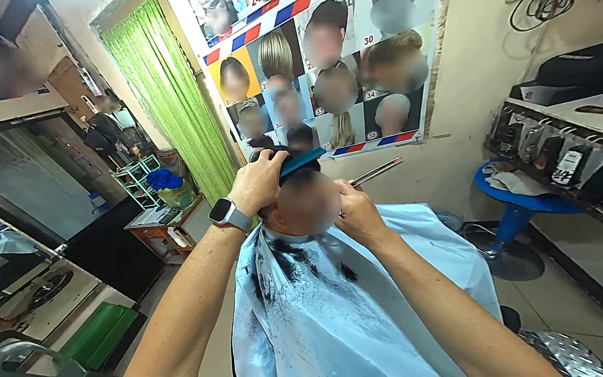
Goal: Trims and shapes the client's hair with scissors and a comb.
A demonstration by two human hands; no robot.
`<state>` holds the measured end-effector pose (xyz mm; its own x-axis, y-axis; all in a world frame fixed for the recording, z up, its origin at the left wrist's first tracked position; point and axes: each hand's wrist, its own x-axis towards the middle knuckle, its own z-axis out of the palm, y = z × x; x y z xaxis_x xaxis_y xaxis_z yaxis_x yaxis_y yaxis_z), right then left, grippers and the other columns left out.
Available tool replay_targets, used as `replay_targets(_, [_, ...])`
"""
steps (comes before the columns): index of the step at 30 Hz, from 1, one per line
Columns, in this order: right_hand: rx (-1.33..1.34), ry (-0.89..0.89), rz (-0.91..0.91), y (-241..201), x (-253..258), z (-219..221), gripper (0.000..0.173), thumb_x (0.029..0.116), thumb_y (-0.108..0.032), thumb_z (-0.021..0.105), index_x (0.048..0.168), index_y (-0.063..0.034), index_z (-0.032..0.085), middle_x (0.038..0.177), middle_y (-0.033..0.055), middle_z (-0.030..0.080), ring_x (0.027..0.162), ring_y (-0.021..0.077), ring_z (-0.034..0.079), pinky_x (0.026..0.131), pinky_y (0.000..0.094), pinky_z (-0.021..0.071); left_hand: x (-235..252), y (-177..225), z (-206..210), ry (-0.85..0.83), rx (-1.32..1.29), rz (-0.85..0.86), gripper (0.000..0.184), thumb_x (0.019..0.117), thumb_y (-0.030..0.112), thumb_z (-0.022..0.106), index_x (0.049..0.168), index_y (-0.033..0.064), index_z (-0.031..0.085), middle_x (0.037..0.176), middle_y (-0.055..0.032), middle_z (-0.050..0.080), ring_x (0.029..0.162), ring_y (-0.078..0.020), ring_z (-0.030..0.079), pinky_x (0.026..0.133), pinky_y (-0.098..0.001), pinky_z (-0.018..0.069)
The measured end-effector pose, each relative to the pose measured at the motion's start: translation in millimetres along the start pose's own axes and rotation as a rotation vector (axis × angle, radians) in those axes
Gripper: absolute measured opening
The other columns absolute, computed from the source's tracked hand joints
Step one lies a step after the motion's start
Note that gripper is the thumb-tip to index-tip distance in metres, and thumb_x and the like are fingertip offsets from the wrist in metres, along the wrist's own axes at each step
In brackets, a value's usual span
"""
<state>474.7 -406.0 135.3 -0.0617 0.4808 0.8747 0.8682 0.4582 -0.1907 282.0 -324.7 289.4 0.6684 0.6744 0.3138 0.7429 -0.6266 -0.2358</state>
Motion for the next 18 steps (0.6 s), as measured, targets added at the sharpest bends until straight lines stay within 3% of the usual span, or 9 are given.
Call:
replay_targets(3, [0.002,-0.072,-0.039,2,-3,3,0.014,0.0963,-0.016,0.065,0.105,-0.0127,0.075,0.112,0.0079,0.069,0.101,0.0234,0.068,0.084,0.0451,0.0573,0,-1,0,0.000,0.001,0.000,0.099,0.0633,0.064,0.086,0.149,0.0307,0.049,0.149,-0.0104,0.051,0.101,-0.0330,0.069,0.073,-0.0566,0.0585])
replay_targets(7, [0.023,0.007,0.008,3,-2,-1,0.015,0.0973,-0.015,0.064,0.108,-0.0129,0.075,0.115,0.0072,0.069,0.107,0.0226,0.067,0.089,0.0452,0.0555,0,-1,0,0.004,-0.008,0.005,0.098,0.0633,0.064,0.086,0.148,0.0302,0.049,0.149,-0.0105,0.051,0.101,-0.0325,0.069,0.073,-0.0566,0.0583])
replay_targets(11, [0.005,-0.067,-0.036,4,-9,6,0.015,0.0949,-0.014,0.066,0.106,-0.0122,0.075,0.113,0.0088,0.069,0.102,0.0240,0.069,0.086,0.0458,0.0579,0,-1,-1,0.002,-0.011,0.004,0.098,0.0637,0.064,0.086,0.149,0.0306,0.048,0.150,-0.0111,0.050,0.103,-0.0328,0.069,0.074,-0.0565,0.0581])
replay_targets(18, [0.017,-0.014,0.000,5,-12,10,0.017,0.0971,-0.014,0.063,0.110,-0.0130,0.075,0.113,0.0075,0.069,0.107,0.0224,0.066,0.092,0.0460,0.0543,-1,-2,-2,0.011,-0.026,0.002,0.098,0.0637,0.062,0.086,0.148,0.0305,0.049,0.147,-0.0118,0.052,0.102,-0.0333,0.069,0.074,-0.0568,0.0579])
